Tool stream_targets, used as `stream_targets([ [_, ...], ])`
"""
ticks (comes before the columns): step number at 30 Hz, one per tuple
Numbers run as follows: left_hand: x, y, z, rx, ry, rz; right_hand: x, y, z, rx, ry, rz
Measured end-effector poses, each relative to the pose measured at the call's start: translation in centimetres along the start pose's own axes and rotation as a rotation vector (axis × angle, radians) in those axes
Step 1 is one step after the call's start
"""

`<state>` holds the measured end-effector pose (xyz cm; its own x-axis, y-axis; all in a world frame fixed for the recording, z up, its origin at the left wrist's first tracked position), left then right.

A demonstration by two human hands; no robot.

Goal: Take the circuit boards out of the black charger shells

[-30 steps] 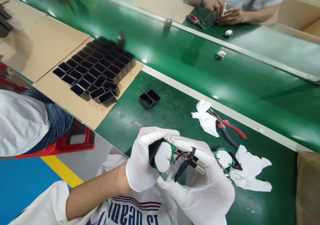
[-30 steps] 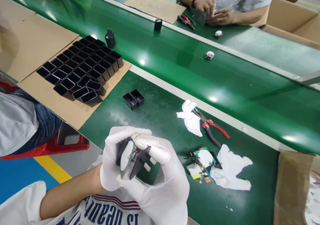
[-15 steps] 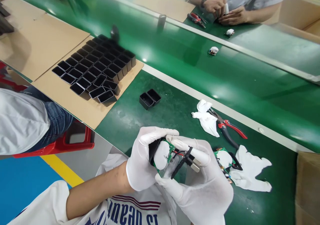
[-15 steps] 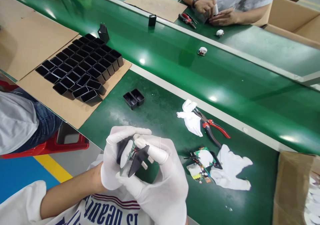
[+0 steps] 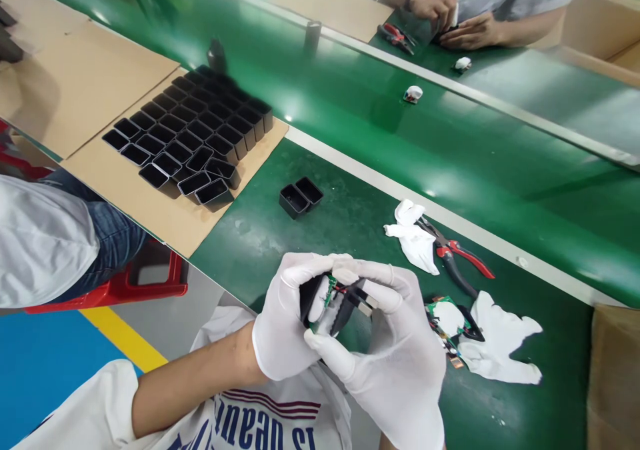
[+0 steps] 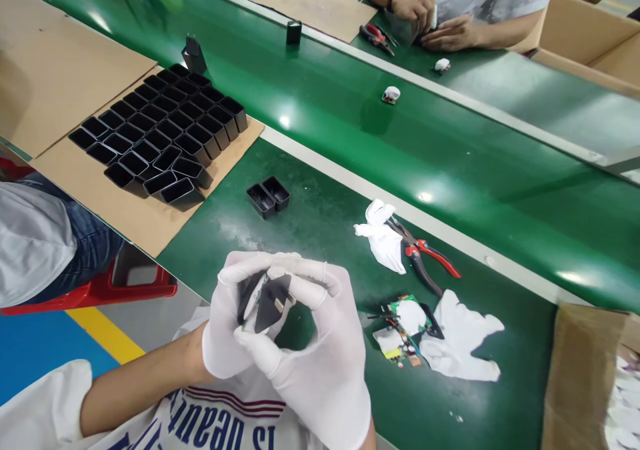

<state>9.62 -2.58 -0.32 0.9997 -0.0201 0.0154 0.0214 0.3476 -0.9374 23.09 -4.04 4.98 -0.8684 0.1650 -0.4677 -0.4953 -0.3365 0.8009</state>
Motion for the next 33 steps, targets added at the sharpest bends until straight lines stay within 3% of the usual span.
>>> stream_targets([
  [3, -0.2, 0.0, 0.7, 0.059, 0.091, 0.001, -0.3, -0.3, 0.4, 0.05, 0.044, -0.057],
  [7, -1.4, 0.7, 1.1, 0.018, 0.235, -0.011, -0.8, -0.8, 0.8, 0.065, 0.116, -0.081],
  [14, -2.5, 1.0, 1.1, 0.088, 0.235, 0.016, -0.5, -1.3, 0.6, 0.127, 0.048, 0.015],
  [20, -2.0, 0.3, 1.7, -0.112, 0.306, 0.049, -0.1, -1.3, 0.3, 0.209, 0.011, 0.134],
  [23, -1.9, 0.3, 1.8, -0.116, 0.28, 0.031, 0.2, -1.2, -0.2, 0.236, -0.019, 0.115],
  [26, -2.2, 0.1, 2.0, -0.056, 0.27, 0.034, 0.1, -0.9, -1.2, 0.135, -0.187, -0.031],
  [29, -2.5, -0.2, 2.4, -0.049, 0.309, 0.029, 0.0, -0.5, -2.8, -0.158, -0.348, -0.239],
  [31, -2.6, -0.4, 2.5, -0.041, 0.323, 0.001, 0.3, -0.4, -4.1, -0.288, -0.295, -0.342],
  [33, -2.6, -0.4, 2.4, -0.006, 0.306, -0.017, 1.0, -0.6, -5.2, -0.308, -0.23, -0.414],
])
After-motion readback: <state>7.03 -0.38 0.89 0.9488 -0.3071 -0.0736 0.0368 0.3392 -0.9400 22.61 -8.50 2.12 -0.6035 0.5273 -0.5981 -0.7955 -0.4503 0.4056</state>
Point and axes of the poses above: each hand's wrist, its own z-axis towards the middle knuckle, its own x-axis out of the palm, y = z × x, the point moved 1 cm from there along z, towards the middle knuckle, and after that the axes turned 1 degree about -y, right-handed, at the moved point
